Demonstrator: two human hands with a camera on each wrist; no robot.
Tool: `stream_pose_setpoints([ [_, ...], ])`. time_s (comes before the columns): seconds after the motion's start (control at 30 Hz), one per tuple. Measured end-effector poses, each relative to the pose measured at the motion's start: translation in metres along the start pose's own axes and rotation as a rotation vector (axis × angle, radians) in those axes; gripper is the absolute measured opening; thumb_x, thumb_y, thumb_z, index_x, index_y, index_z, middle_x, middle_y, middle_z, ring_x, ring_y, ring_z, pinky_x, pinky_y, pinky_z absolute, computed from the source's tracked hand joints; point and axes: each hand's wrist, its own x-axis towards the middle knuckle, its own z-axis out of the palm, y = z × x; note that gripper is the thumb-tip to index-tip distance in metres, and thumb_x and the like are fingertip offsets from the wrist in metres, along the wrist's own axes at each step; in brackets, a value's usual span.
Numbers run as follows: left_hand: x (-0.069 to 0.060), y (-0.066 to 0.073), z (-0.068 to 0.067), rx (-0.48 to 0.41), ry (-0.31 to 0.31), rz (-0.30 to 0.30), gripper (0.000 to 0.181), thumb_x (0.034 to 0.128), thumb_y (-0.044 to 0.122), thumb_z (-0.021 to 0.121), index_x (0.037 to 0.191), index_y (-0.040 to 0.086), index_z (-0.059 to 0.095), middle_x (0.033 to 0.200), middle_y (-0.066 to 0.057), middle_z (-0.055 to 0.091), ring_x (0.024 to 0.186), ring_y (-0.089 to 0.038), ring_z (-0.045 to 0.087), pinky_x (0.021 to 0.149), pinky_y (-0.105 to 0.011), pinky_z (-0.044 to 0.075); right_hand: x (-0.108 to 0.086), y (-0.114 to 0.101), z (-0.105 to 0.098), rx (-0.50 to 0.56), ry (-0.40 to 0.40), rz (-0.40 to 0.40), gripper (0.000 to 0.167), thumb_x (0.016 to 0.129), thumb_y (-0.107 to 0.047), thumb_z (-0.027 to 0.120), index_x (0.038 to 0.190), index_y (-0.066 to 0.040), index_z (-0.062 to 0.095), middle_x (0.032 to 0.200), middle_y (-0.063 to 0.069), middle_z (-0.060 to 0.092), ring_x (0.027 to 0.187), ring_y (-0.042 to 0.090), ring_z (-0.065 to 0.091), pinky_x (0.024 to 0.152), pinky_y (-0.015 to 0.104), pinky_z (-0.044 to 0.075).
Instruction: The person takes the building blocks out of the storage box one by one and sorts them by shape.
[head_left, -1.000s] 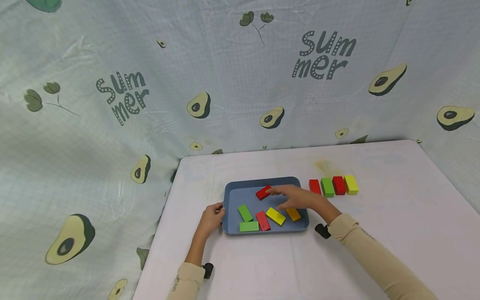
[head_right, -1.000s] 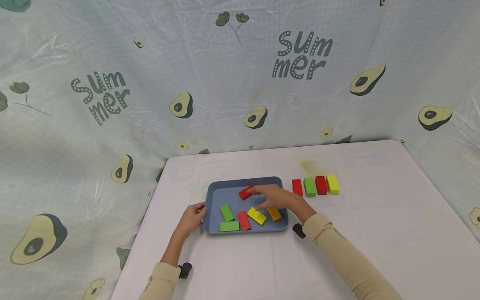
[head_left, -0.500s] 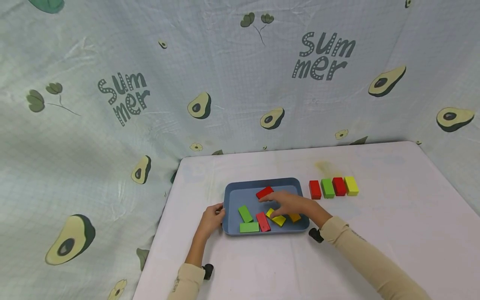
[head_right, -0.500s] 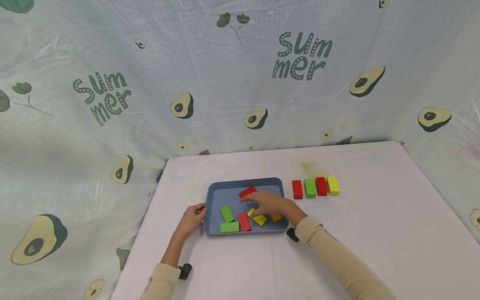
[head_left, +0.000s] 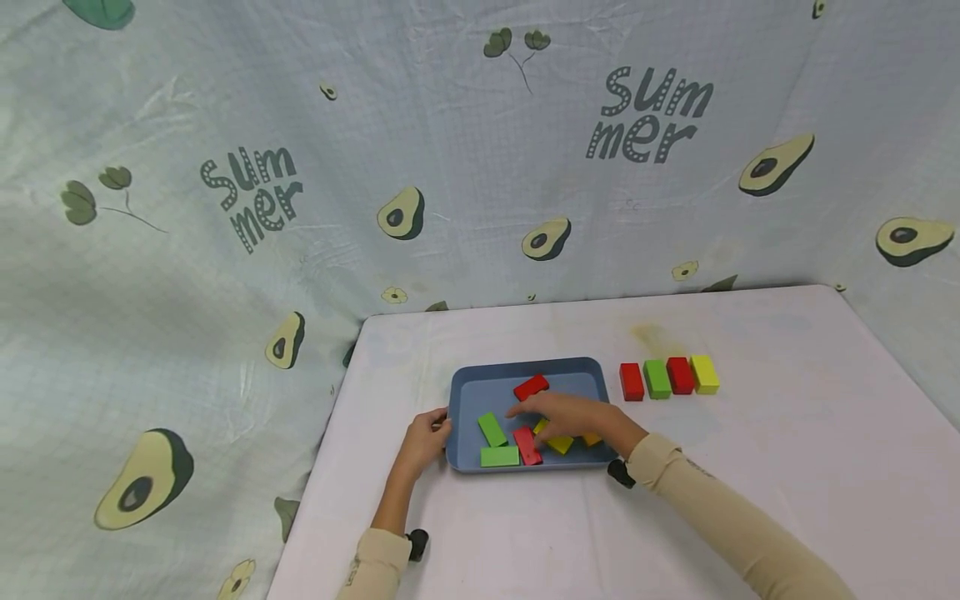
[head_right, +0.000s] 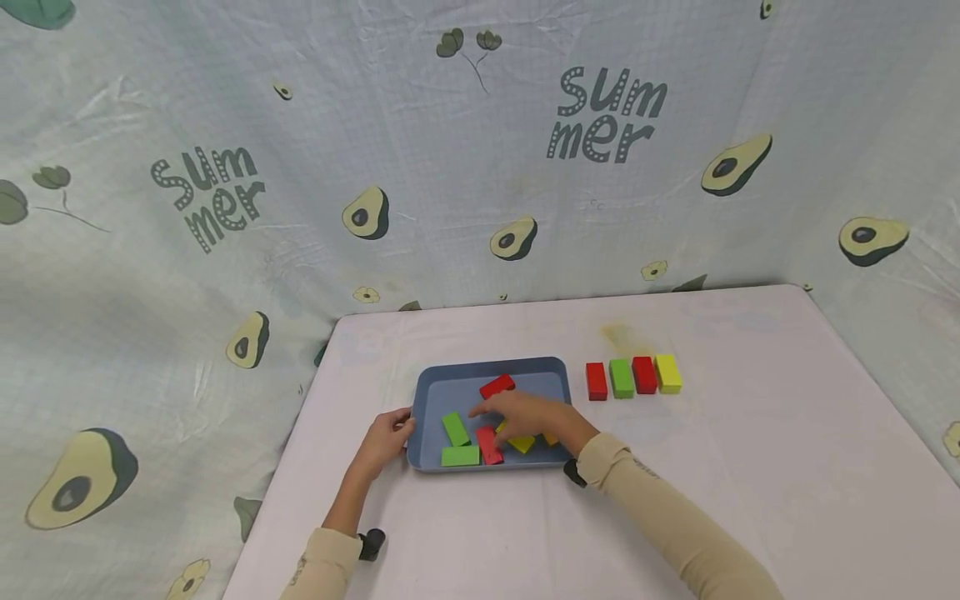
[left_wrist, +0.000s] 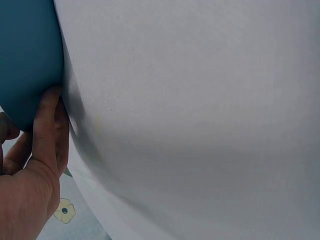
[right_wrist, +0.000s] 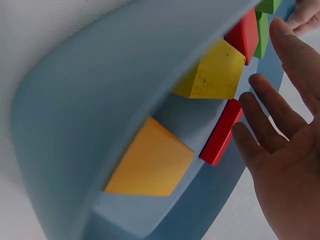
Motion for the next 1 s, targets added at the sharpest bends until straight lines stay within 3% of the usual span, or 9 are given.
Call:
stream_pose_setpoints([
  [0.23, 0.002, -0.003, 0.000, 0.010, -0.003, 0.010, 0.037, 0.0943, 0.008, 0.051, 0.127, -0.008, 0.053, 0.112, -0.019, 0.061, 0.097, -0.028, 0.061, 0.062, -0.031, 0.053, 0.006, 0.001, 0.005, -0.009, -0.030, -0.006, 0.055, 0.083, -0.027, 0.073, 0.134, -0.023, 0.054, 0.134, -0.004, 0.049, 0.118, 0.013, 0.044, 0.097, 0.034, 0.040],
  [0.43, 0.002, -0.003, 0.000, 0.011, -0.005, 0.011, 0.037, 0.0945, 0.009, 0.051, 0.127, -0.008, 0.053, 0.112, -0.019, 0.061, 0.098, -0.028, 0.061, 0.062, -0.031, 0.053, 0.011, -0.003, 0.008, -0.044, -0.048, -0.061, 0.055, 0.083, -0.025, 0.073, 0.134, -0.020, 0.054, 0.130, -0.004, 0.052, 0.115, 0.013, 0.045, 0.095, 0.031, 0.041],
  [1.0, 0.000, -0.001, -0.001, -0.015, -0.013, 0.019, 0.037, 0.0943, 0.008, 0.051, 0.127, -0.009, 0.053, 0.111, -0.019, 0.061, 0.098, -0.029, 0.060, 0.063, -0.032, 0.053, 0.023, -0.010, 0.015, -0.127, -0.049, -0.121, 0.056, 0.081, -0.023, 0.076, 0.132, -0.019, 0.056, 0.127, -0.003, 0.054, 0.108, 0.010, 0.046, 0.093, 0.026, 0.041],
])
